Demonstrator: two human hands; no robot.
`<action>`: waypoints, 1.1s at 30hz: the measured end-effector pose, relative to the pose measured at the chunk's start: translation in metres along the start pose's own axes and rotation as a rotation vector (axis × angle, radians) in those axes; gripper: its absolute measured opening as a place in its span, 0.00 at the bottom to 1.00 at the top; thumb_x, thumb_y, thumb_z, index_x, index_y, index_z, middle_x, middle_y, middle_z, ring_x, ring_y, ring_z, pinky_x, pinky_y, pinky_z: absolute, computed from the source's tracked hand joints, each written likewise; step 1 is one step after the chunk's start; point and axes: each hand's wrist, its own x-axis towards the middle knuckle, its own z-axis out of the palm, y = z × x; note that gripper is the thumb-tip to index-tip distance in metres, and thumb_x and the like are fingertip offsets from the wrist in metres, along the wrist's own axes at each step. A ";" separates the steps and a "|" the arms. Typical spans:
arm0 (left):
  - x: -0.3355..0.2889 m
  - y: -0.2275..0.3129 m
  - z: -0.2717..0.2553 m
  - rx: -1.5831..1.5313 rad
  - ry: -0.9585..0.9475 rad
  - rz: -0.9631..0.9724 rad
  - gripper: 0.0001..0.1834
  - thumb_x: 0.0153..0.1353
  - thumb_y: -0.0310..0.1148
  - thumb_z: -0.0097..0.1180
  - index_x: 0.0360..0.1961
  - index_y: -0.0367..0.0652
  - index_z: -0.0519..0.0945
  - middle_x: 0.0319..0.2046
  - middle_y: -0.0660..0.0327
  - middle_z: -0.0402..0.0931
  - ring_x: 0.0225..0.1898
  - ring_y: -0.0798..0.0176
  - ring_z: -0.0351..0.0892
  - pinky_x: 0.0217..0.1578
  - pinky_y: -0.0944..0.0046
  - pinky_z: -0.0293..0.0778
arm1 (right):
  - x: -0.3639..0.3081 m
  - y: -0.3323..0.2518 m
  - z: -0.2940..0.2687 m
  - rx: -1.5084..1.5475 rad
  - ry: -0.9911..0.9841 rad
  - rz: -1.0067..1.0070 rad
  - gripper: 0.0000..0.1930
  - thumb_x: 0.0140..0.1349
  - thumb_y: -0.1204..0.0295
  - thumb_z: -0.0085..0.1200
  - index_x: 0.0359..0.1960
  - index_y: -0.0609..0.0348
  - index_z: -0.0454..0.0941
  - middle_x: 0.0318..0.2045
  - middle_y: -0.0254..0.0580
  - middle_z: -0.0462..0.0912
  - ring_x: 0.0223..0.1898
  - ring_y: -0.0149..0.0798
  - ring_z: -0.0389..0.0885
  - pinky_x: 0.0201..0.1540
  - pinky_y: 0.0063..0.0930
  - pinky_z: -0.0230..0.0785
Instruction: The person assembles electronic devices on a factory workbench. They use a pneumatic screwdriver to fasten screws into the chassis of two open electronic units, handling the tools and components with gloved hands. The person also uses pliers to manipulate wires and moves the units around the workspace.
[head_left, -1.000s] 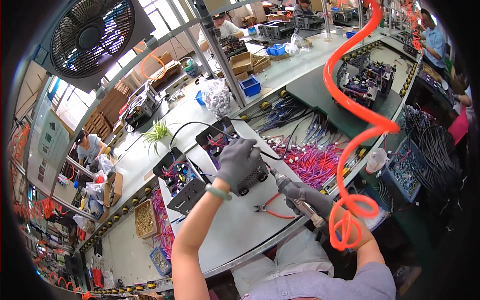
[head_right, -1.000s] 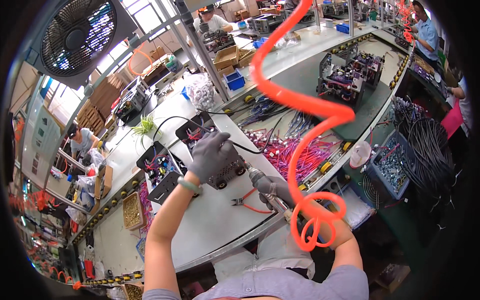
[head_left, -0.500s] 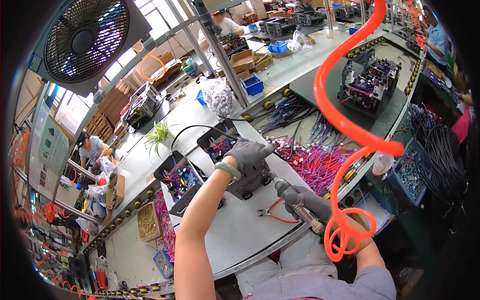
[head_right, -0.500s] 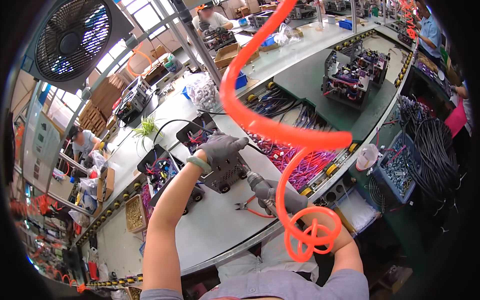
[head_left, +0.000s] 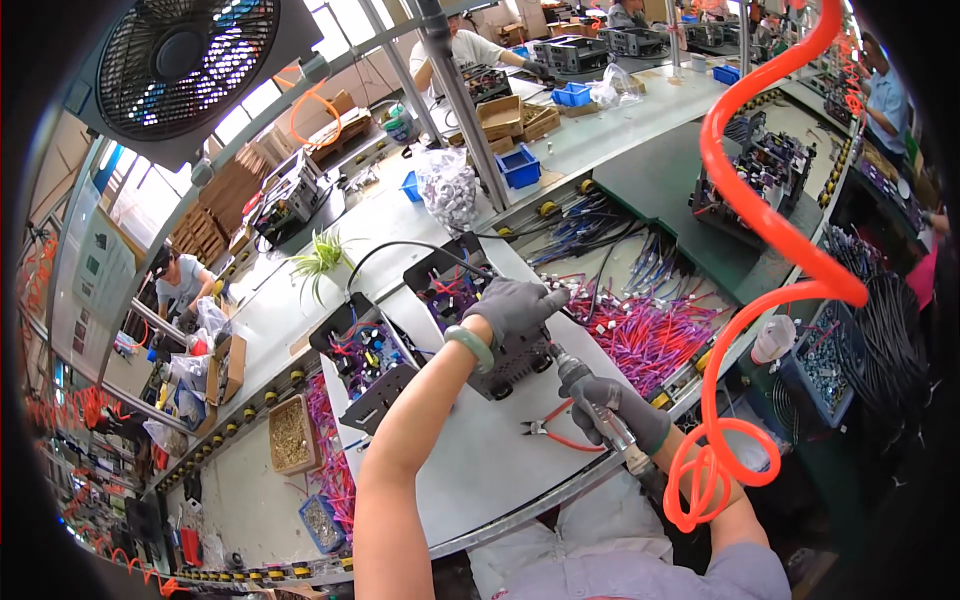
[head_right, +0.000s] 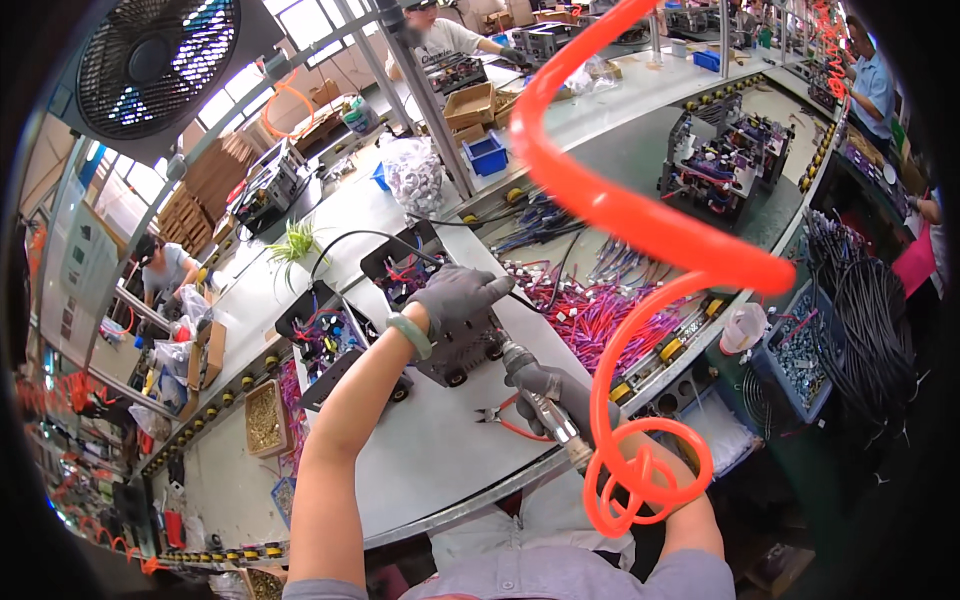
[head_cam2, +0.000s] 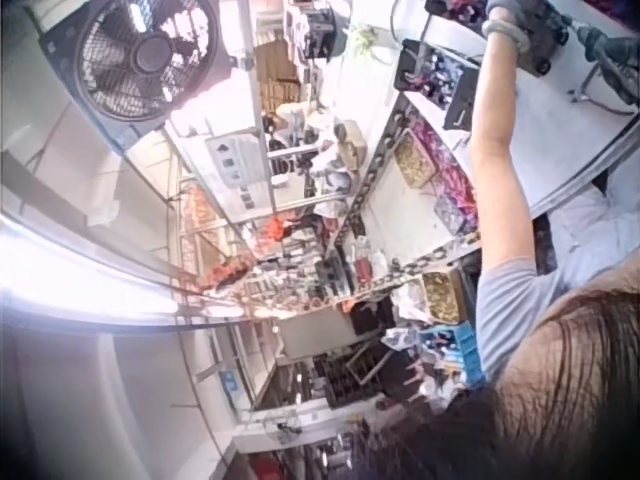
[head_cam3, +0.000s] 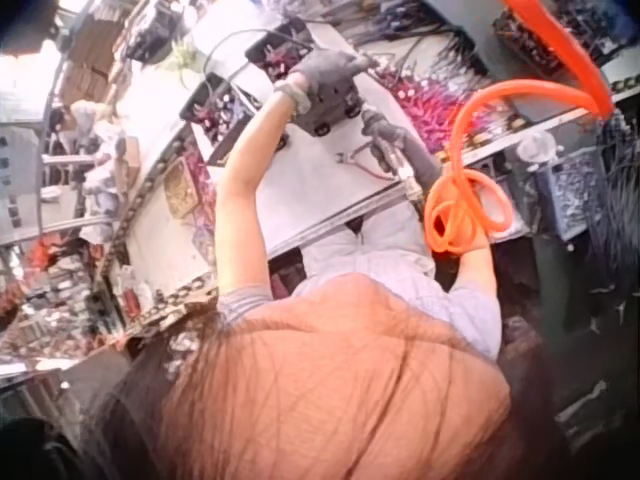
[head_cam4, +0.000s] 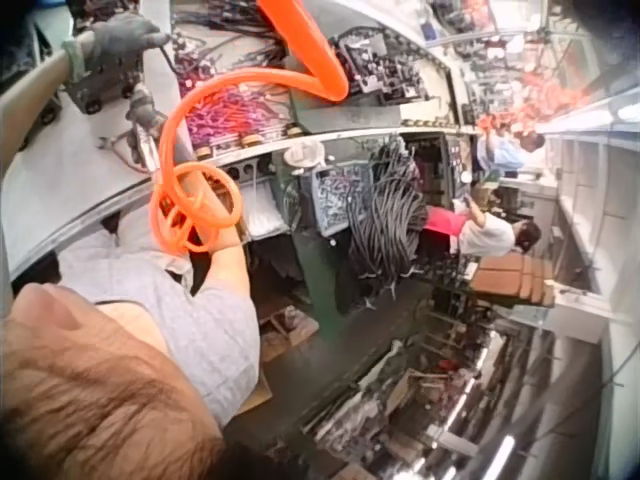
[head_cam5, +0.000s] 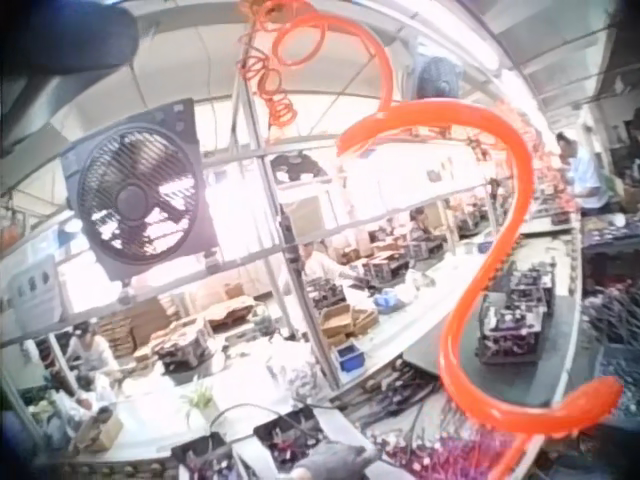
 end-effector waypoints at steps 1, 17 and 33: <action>-0.001 0.001 0.002 -0.014 0.005 0.000 0.37 0.69 0.61 0.27 0.37 0.39 0.81 0.32 0.45 0.80 0.42 0.40 0.78 0.48 0.46 0.69 | -0.002 -0.004 0.006 0.002 -0.005 0.019 0.25 0.60 0.54 0.55 0.49 0.62 0.71 0.18 0.38 0.72 0.13 0.31 0.71 0.15 0.23 0.64; 0.006 -0.032 0.027 -0.300 0.196 -0.041 0.30 0.65 0.56 0.41 0.44 0.40 0.82 0.38 0.45 0.82 0.46 0.43 0.81 0.50 0.50 0.71 | -0.111 -0.004 -0.115 -0.054 0.258 -0.430 0.20 0.60 0.54 0.60 0.41 0.57 0.76 0.26 0.31 0.76 0.22 0.24 0.73 0.24 0.19 0.66; -0.012 0.005 0.014 0.076 0.400 -0.054 0.20 0.59 0.50 0.54 0.42 0.47 0.83 0.35 0.51 0.82 0.43 0.44 0.79 0.49 0.48 0.71 | -0.225 -0.042 -0.214 -1.088 1.720 -1.000 0.16 0.63 0.70 0.56 0.52 0.58 0.75 0.44 0.45 0.81 0.40 0.39 0.81 0.43 0.34 0.73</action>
